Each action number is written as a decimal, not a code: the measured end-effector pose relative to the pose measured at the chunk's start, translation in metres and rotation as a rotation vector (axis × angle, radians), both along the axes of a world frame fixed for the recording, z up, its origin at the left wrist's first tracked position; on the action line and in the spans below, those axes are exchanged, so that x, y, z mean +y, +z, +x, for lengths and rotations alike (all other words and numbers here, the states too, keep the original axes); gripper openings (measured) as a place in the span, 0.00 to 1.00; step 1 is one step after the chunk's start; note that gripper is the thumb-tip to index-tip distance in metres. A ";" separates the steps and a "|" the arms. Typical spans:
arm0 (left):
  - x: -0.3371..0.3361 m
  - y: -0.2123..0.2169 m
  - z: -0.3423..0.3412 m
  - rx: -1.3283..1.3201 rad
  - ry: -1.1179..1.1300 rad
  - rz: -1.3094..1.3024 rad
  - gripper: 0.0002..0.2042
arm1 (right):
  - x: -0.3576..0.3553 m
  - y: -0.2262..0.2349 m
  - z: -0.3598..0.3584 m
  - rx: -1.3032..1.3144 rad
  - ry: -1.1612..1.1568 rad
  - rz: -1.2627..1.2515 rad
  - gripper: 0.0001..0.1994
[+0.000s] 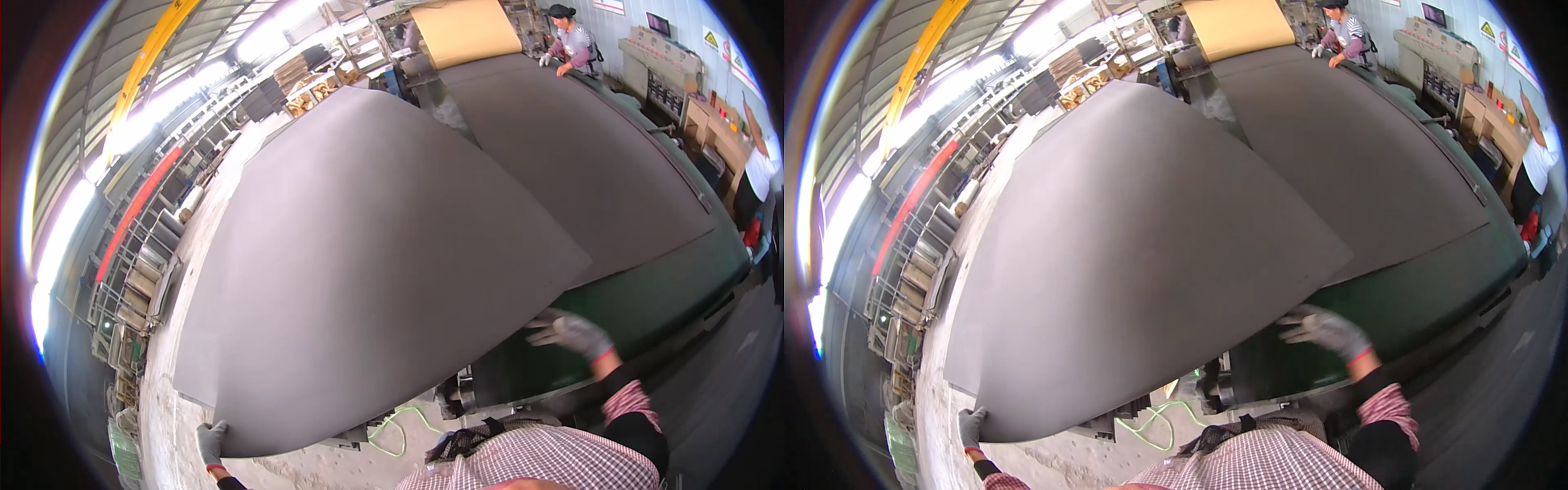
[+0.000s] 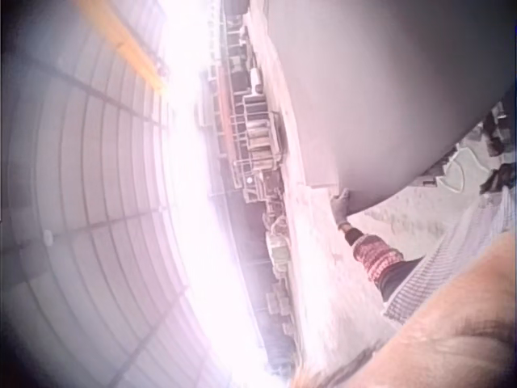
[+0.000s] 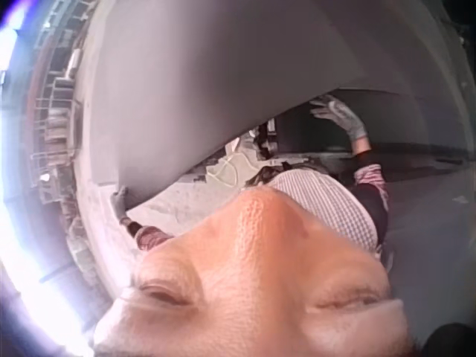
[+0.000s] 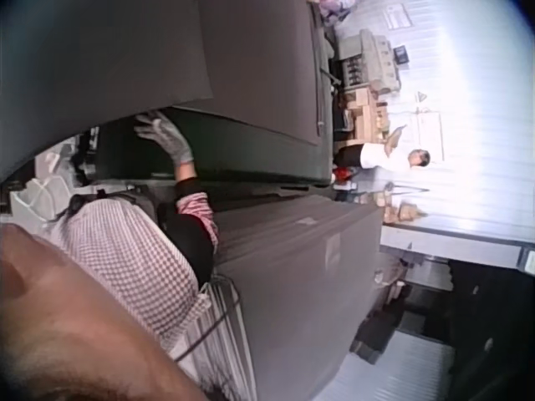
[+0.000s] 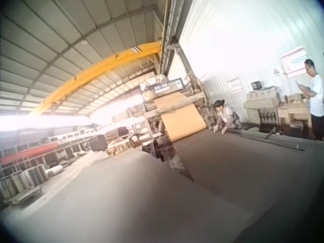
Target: Manually handling and aligning foam or rubber sheets on an industrial processing line.
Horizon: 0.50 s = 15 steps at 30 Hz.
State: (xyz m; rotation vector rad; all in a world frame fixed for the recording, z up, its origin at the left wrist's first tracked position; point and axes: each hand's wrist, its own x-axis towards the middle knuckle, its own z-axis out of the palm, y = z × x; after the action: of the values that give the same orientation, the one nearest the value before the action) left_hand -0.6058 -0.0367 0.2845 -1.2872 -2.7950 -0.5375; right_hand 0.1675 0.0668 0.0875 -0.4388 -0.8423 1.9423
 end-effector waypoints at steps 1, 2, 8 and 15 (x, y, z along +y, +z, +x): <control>0.005 0.011 0.040 -0.004 0.000 0.010 0.17 | 0.005 -0.004 -0.051 0.115 -0.102 0.081 0.28; -0.004 0.018 0.069 -0.158 -0.103 0.033 0.16 | 0.020 0.010 -0.081 0.112 -0.074 0.088 0.28; -0.023 -0.057 0.234 -1.056 -0.124 0.328 0.10 | 0.111 0.015 -0.018 0.011 -1.026 -0.180 0.21; -0.043 -0.010 0.353 -1.330 -0.095 0.439 0.15 | 0.071 0.088 0.076 -0.527 -1.324 0.101 0.21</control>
State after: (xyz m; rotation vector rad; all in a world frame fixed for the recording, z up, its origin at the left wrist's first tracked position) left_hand -0.2527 -0.0799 0.2743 -1.1450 -2.9508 -2.6189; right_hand 0.2434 0.1381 0.1756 -1.1179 -0.6552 0.5530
